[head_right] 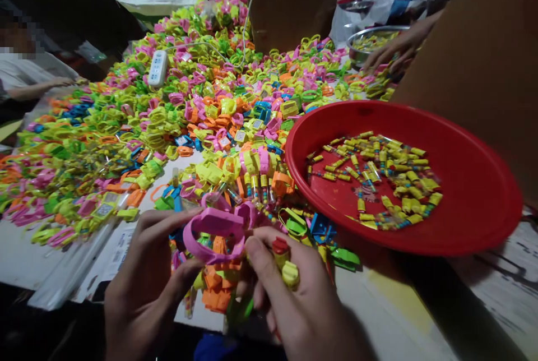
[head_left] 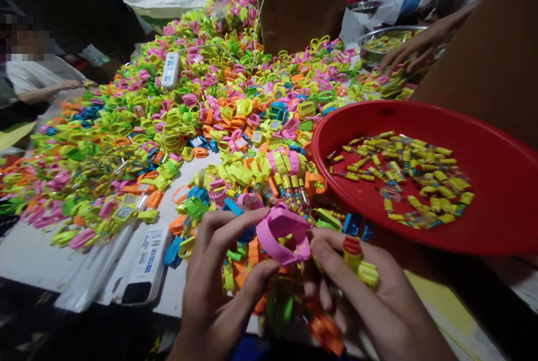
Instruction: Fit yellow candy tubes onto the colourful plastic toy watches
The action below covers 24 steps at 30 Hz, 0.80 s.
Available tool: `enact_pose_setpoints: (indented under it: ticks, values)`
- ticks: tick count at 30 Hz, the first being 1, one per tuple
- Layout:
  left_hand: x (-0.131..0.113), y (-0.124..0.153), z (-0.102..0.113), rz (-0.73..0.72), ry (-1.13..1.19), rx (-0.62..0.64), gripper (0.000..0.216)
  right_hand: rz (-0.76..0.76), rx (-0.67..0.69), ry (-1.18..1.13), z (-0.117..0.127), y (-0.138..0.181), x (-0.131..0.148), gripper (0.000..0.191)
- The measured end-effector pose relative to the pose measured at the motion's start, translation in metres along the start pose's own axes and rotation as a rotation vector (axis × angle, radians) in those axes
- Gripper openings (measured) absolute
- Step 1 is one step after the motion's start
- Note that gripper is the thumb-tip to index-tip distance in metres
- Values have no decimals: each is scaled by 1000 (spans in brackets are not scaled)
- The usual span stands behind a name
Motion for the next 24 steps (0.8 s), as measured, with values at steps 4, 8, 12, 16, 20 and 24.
enact_pose_setpoints:
  ticks: [4, 8, 12, 16, 20, 24]
  values:
    - [10, -3, -6, 140, 127, -2, 32, -1, 116, -23, -16, 3, 4, 78]
    - [13, -8, -8, 173, 174, -15, 27, -63, 186, -106, -22, 5, 1, 81]
    - [17, -6, -5, 160, 130, -49, 27, -38, 232, -63, -23, 3, 1, 78]
    - [24, 2, 12, 151, 121, -212, 30, 3, 134, -132, -13, -11, 12, 65]
    - [41, 17, 30, 241, 183, -378, 28, 201, 173, -180, -18, -27, 48, 47]
    - [46, 26, 40, 247, 160, -449, 26, 236, 233, -265, -26, -40, 63, 40]
Point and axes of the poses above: each hand's wrist, its own y-axis away from the middle knuckle, its own z-axis out of the back of the hand, x = y × z, the point moved 10 cm from there along -y, towards the middle knuckle, and after that the axes turned 12 degrees about y, right-handed, at the moved point
